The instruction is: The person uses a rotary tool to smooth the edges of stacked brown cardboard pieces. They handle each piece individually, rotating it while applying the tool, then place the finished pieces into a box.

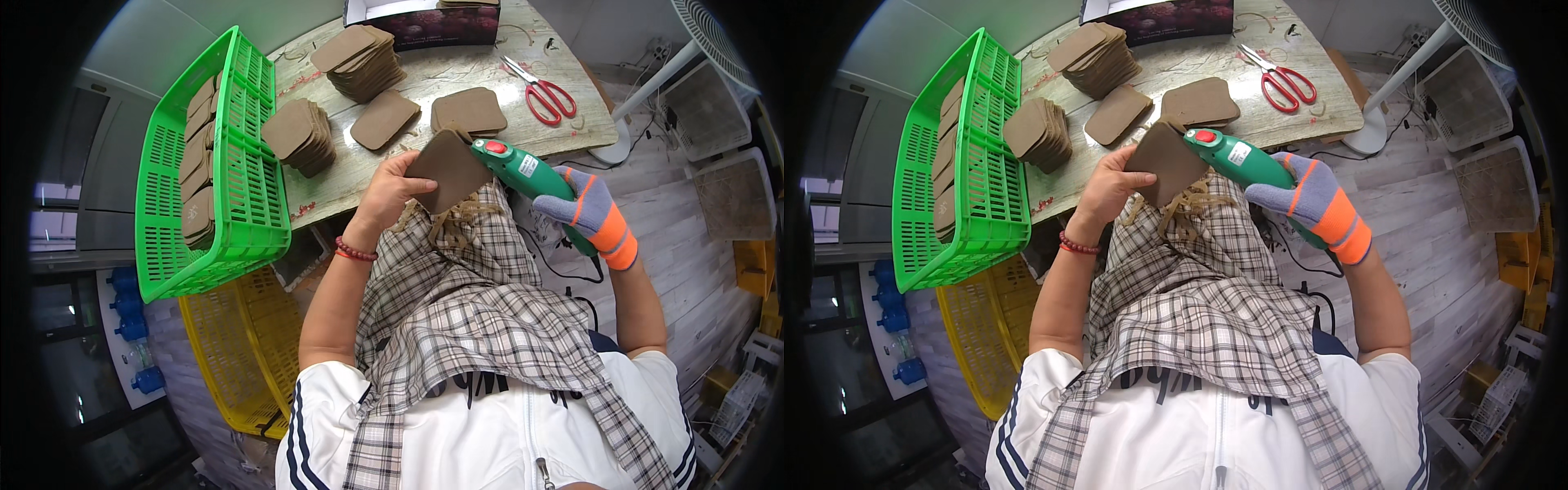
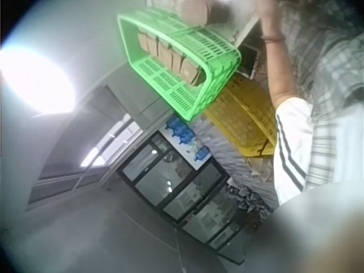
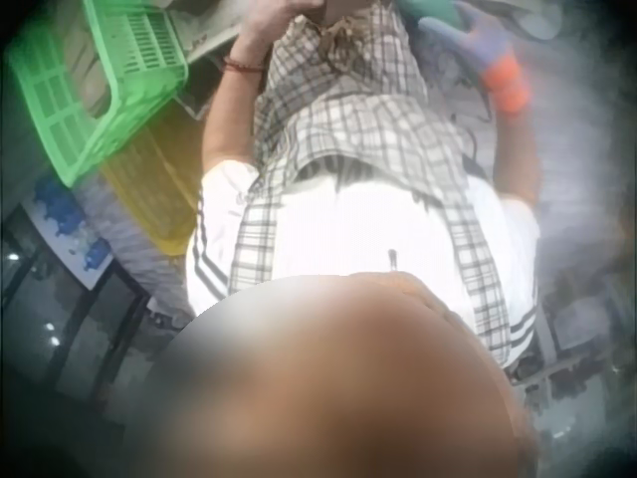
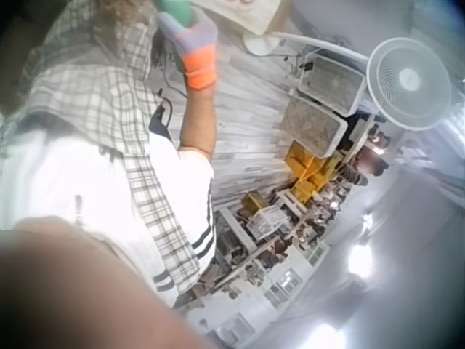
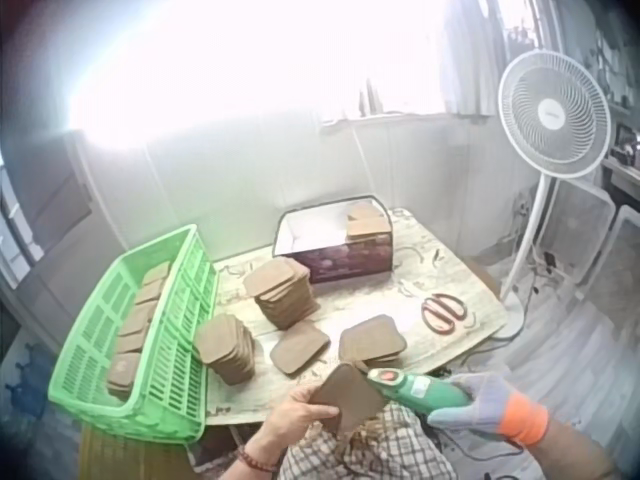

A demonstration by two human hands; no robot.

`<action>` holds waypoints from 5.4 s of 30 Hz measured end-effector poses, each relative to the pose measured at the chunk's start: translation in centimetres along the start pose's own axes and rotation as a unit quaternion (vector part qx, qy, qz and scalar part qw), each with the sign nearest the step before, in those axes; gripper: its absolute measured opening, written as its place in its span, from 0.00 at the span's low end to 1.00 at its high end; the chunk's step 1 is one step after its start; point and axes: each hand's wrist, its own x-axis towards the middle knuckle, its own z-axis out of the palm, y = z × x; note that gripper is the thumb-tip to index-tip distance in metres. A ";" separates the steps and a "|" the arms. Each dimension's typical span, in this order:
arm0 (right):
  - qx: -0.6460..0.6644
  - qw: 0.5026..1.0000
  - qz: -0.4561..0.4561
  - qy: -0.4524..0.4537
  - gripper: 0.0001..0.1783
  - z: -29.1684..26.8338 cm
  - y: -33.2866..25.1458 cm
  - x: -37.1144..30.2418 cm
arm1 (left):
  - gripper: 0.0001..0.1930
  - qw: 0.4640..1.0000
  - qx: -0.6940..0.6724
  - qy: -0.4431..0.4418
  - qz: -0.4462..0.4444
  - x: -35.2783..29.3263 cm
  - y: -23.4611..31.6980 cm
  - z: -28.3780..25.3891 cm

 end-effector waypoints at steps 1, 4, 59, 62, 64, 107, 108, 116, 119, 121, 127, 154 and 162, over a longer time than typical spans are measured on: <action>-0.009 1.000 -0.004 0.004 0.22 0.1 0.1 0.1 | 0.20 1.000 0.001 -0.002 -0.012 -0.1 -0.1 0.2; -0.029 0.999 -0.018 0.011 0.24 0.2 0.5 0.8 | 0.20 0.999 0.028 -0.009 -0.015 -0.2 0.0 0.3; 0.094 0.988 -0.006 0.122 0.18 -0.3 3.2 0.5 | 0.22 0.972 -0.011 0.193 0.132 7.2 1.6 -2.1; 0.119 0.985 0.001 0.126 0.16 -0.5 3.1 0.0 | 0.27 0.953 0.091 0.249 0.147 10.7 0.9 -0.4; 0.109 0.984 0.014 0.137 0.17 -0.7 3.3 -0.4 | 0.29 0.862 0.350 0.312 0.194 10.5 1.5 0.4; 0.055 0.993 -0.018 0.098 0.18 4.6 1.4 1.8 | 0.17 0.859 -0.421 0.187 0.221 5.2 -1.9 5.5; 0.072 0.992 -0.018 0.099 0.18 4.7 1.1 1.7 | 0.17 0.863 -0.416 0.183 0.221 5.3 -2.3 5.5; 0.048 0.990 -0.024 0.127 0.17 4.1 1.3 2.6 | 0.15 0.893 -0.367 0.164 0.204 4.7 -3.8 6.3; 0.050 0.989 -0.028 0.136 0.29 3.6 1.8 3.0 | 0.15 0.897 -0.356 0.167 0.204 4.1 -3.9 6.6; 0.027 0.989 -0.030 0.139 0.22 3.3 1.3 2.8 | 0.14 0.908 -0.327 0.164 0.203 3.7 -4.0 6.5; 0.028 0.996 -0.033 0.081 0.21 1.7 0.9 1.9 | 0.16 0.951 -0.201 0.143 0.186 2.5 -2.8 3.8; -0.003 1.000 0.012 -0.022 0.24 0.5 1.0 0.7 | 0.13 0.969 0.231 0.031 0.084 0.0 2.6 -2.2; 0.037 0.997 0.023 -0.063 0.25 1.0 0.9 0.5 | 0.10 0.990 0.049 0.080 0.105 -0.5 2.5 -3.7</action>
